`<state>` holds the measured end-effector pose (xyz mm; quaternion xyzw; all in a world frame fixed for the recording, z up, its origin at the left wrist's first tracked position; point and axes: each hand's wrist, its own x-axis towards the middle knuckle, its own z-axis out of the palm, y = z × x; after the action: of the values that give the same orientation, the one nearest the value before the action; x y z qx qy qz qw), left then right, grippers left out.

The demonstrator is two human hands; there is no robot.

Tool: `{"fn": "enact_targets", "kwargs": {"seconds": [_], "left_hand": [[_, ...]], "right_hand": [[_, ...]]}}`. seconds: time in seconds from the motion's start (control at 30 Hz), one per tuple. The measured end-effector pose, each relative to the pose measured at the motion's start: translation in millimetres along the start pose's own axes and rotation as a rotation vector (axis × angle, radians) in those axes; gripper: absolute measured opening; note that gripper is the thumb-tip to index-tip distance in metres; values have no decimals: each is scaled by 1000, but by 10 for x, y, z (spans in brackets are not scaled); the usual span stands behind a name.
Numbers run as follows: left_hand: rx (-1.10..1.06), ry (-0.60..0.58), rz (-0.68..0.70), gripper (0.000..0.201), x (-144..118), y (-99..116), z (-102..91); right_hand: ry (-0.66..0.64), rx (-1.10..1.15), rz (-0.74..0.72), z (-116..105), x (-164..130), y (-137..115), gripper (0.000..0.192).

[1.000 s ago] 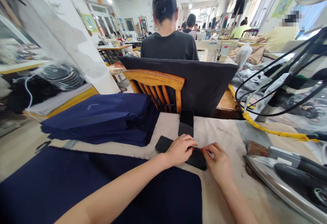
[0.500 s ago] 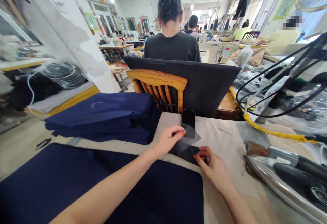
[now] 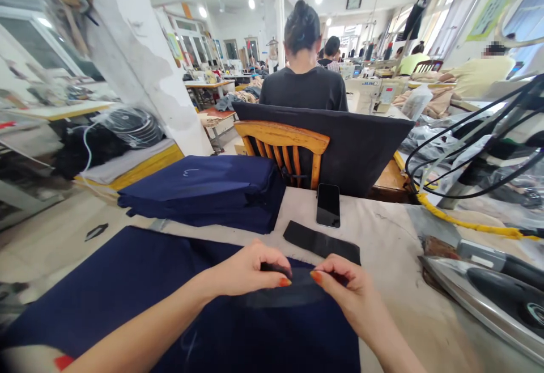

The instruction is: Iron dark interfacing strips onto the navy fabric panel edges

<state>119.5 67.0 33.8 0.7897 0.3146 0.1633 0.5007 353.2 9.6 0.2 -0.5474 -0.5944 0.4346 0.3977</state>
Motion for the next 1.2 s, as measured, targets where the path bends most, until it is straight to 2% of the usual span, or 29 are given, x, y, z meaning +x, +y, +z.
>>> {"fn": "enact_targets", "kwargs": {"seconds": [0.07,0.13,0.2,0.3,0.37,0.43,0.5,0.57,0.7,0.97,1.2], "left_hand": [[-63,6,-86,19,-101,-135,-83],[-83,61,-137,20,-180,-290,-164],[-35,144,-128,20,-214,-437,-205],[74,253,-81,16,-180,-607,-162],[57,306,-66,18,-137,-691,-87],[-6,333,-30,21,-116,-767,-6],[15,316,52,23,-135,-843,61],[145,264,162,25,-184,-913,103],[378,173,276,28,-285,-988,138],[521,137,289,28,-347,-986,148],[576,117,279,28,-377,-995,144]], "right_hand": [[89,-22,42,-73,-70,90,31],[161,-46,94,-171,-138,248,32],[224,-78,147,-241,-199,415,33],[318,-159,187,-268,-271,609,35],[357,-222,130,-262,-319,695,33],[357,-291,-9,-254,-384,764,26],[318,-374,-164,-240,-468,834,19],[260,-473,-285,-214,-558,913,16],[192,-645,-414,-140,-676,1067,18],[138,-828,-484,-104,-704,1104,18],[135,-871,-509,-71,-740,1098,17]]}}
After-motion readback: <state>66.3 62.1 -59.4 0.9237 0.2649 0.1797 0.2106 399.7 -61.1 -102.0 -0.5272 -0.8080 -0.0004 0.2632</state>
